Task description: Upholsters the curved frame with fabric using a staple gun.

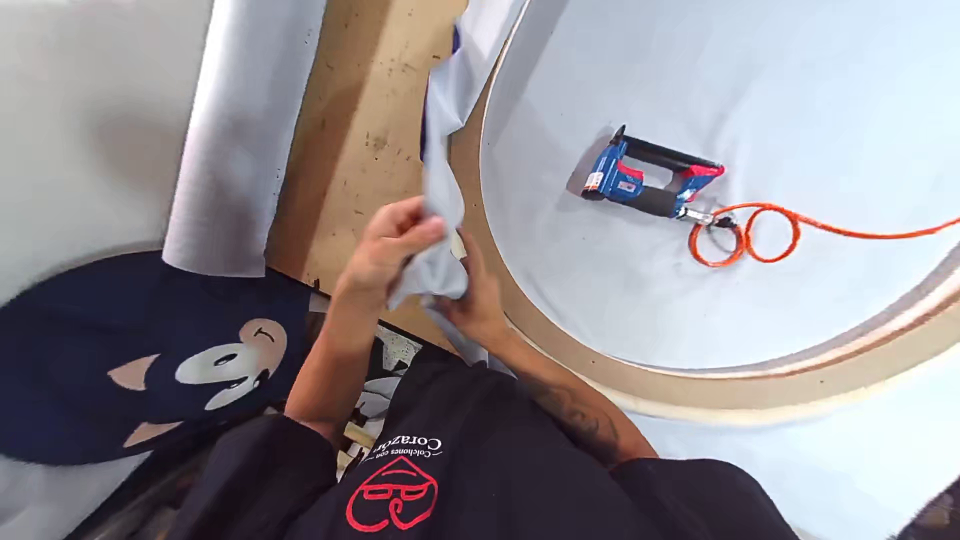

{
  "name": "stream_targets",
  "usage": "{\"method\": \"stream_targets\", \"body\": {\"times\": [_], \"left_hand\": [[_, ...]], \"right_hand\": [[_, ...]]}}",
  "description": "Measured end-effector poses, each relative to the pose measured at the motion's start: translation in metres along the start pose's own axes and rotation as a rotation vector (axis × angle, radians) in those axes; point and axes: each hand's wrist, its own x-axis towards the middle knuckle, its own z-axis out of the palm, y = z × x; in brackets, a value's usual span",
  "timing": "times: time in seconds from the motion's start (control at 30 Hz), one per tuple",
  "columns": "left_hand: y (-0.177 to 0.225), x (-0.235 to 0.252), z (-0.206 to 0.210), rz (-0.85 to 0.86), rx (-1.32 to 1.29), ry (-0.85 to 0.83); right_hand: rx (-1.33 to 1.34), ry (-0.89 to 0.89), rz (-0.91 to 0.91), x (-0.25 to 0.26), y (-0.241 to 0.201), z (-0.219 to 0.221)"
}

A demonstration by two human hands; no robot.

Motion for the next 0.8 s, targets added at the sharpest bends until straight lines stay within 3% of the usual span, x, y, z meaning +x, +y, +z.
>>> {"method": "stream_targets", "body": {"times": [0.07, 0.13, 0.27, 0.33, 0.47, 0.6, 0.7, 0.8], "left_hand": [[0.008, 0.017, 0.044, -0.019, -0.051, -0.095], [0.002, 0.038, 0.078, 0.056, -0.036, -0.131], [-0.042, 0.068, 0.101, 0.41, 0.58, -0.063], [-0.072, 0.071, 0.096, 0.343, 0.819, -0.006], [-0.15, 0.069, 0.06, -0.068, 1.167, 0.057], [-0.224, 0.058, 0.038, 0.043, 1.34, 0.078], [-0.24, 0.052, 0.047, 0.098, 1.342, 0.259], [-0.245, 0.052, 0.05, 0.068, 1.318, 0.418]], "right_hand": [[0.097, 0.173, -0.057, -0.001, 0.003, -0.023], [0.068, 0.281, 0.015, 0.0, 0.018, -0.059], [0.065, 0.398, 0.284, 0.012, 0.087, -0.115], [0.174, 0.44, 0.396, 0.019, 0.115, -0.123], [0.246, 0.487, 0.58, 0.024, 0.134, -0.122], [-0.044, 0.484, 0.71, 0.033, 0.153, -0.121], [-0.288, 0.426, 0.776, 0.034, 0.16, -0.123], [-0.26, 0.398, 0.8, 0.026, 0.167, -0.126]]}}
